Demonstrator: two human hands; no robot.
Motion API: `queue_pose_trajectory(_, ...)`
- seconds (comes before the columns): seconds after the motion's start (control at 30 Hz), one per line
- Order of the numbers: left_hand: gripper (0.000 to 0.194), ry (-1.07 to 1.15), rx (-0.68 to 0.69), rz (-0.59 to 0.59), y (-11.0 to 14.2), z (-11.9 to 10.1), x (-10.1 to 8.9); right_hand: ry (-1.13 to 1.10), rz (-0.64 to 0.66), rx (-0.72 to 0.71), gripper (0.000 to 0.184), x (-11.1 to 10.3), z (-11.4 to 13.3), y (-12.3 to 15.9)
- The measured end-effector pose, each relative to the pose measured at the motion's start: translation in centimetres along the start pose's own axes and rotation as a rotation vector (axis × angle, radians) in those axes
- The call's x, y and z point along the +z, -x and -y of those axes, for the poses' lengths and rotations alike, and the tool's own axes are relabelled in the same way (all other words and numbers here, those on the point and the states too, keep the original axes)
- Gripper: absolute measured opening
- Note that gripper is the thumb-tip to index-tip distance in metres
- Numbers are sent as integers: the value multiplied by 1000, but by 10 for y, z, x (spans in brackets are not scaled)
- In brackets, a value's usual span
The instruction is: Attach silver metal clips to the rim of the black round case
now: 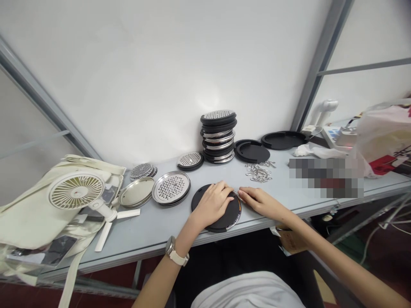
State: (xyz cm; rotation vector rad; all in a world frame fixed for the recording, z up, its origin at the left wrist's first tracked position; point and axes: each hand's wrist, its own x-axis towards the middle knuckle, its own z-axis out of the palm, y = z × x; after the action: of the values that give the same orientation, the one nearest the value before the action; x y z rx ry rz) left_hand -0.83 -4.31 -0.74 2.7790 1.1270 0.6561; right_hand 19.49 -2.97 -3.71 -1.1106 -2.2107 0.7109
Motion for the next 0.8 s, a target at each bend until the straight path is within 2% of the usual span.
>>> queue_pose_trajectory(0.23, 23, 10, -1, 2, 0, -1, -1, -25, -29, 22, 41, -2, -2, 0)
queue_pose_trajectory(0.8, 24, 29, 4, -2, 2, 0, -1, 73, 26, -80, 40, -2, 0, 0)
